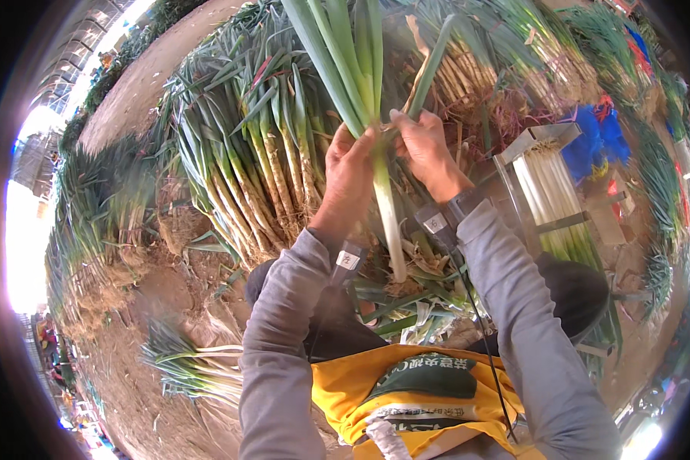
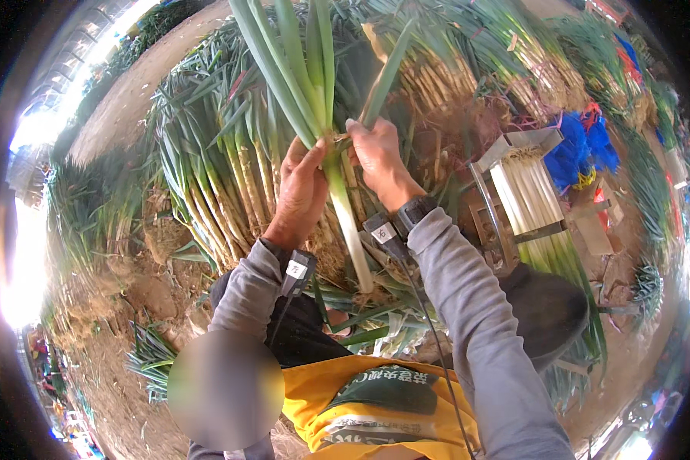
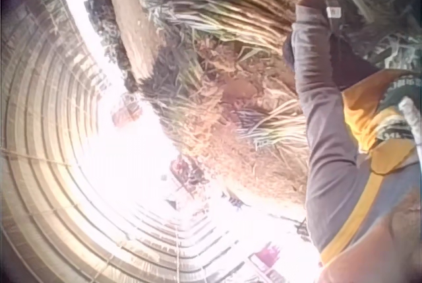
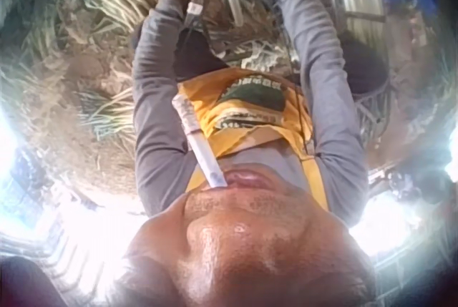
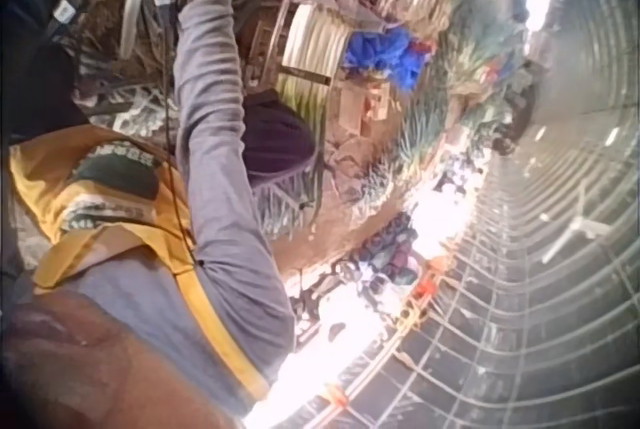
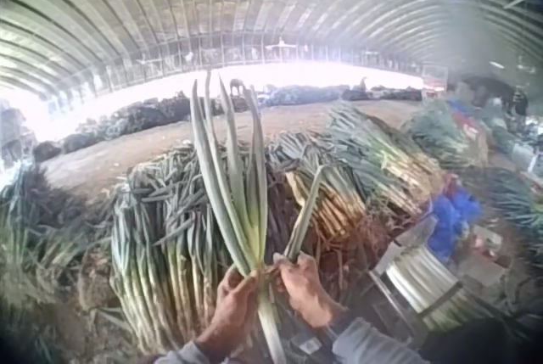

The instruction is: Peeling and cleaning harvested leeks and sorting them.

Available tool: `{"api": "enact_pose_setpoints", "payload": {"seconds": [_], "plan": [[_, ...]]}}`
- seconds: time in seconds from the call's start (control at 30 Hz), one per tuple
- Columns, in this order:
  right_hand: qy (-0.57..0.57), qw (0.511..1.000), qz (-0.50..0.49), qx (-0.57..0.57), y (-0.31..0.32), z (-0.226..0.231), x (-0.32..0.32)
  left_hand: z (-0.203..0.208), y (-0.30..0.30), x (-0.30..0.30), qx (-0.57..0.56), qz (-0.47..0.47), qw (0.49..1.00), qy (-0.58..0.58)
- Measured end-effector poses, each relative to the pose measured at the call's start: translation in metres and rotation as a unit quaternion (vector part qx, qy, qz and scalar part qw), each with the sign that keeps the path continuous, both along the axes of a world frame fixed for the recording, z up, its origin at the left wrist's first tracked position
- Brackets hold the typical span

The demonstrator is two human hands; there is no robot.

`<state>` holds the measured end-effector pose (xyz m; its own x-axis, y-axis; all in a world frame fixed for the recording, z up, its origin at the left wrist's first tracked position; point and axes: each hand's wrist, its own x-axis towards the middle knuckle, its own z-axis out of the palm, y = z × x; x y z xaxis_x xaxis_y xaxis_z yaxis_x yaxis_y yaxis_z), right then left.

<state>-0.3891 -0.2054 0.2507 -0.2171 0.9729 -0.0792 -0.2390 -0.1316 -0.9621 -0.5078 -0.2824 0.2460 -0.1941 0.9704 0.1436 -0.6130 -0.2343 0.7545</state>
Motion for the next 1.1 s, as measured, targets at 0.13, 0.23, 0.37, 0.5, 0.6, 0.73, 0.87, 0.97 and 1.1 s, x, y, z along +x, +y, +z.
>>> {"api": "enact_pose_setpoints", "payload": {"seconds": [0.13, 0.23, 0.37, 0.5, 0.6, 0.73, 0.87, 0.97, 1.1], "plan": [[0.033, 0.997, -0.02, -0.063, -0.011, -0.054, 0.018, 0.011, -0.008, -0.02, 0.018, 0.06, 0.998, 0.025], [-0.291, 0.954, -0.004, -0.072, -0.036, -0.135, 0.06, 0.039, -0.007, -0.032, 0.068, 0.095, 0.993, -0.02], [-0.623, 0.764, 0.086, 0.143, -0.064, -0.228, 0.173, 0.065, -0.007, -0.07, 0.145, 0.096, 0.985, -0.011], [-0.737, 0.607, 0.287, 0.085, -0.104, -0.238, 0.22, 0.059, -0.007, -0.119, 0.169, 0.201, 0.963, -0.057], [-0.62, 0.714, 0.123, 0.301, -0.128, -0.178, 0.162, 0.044, -0.009, -0.143, 0.158, 0.219, 0.961, -0.069], [-0.244, 0.933, 0.256, 0.073, -0.121, -0.057, 0.064, 0.029, -0.004, -0.135, 0.136, 0.193, 0.965, -0.114], [-0.202, 0.84, 0.032, 0.502, -0.103, 0.006, 0.006, 0.034, 0.004, -0.098, 0.115, 0.176, 0.968, -0.141], [-0.251, 0.795, -0.069, 0.547, -0.071, 0.041, -0.027, 0.028, 0.002, -0.084, 0.112, 0.157, 0.973, -0.127], [-0.261, 0.808, 0.001, 0.528, -0.034, 0.038, -0.039, 0.025, 0.004, -0.061, 0.066, 0.118, 0.987, -0.084]]}}
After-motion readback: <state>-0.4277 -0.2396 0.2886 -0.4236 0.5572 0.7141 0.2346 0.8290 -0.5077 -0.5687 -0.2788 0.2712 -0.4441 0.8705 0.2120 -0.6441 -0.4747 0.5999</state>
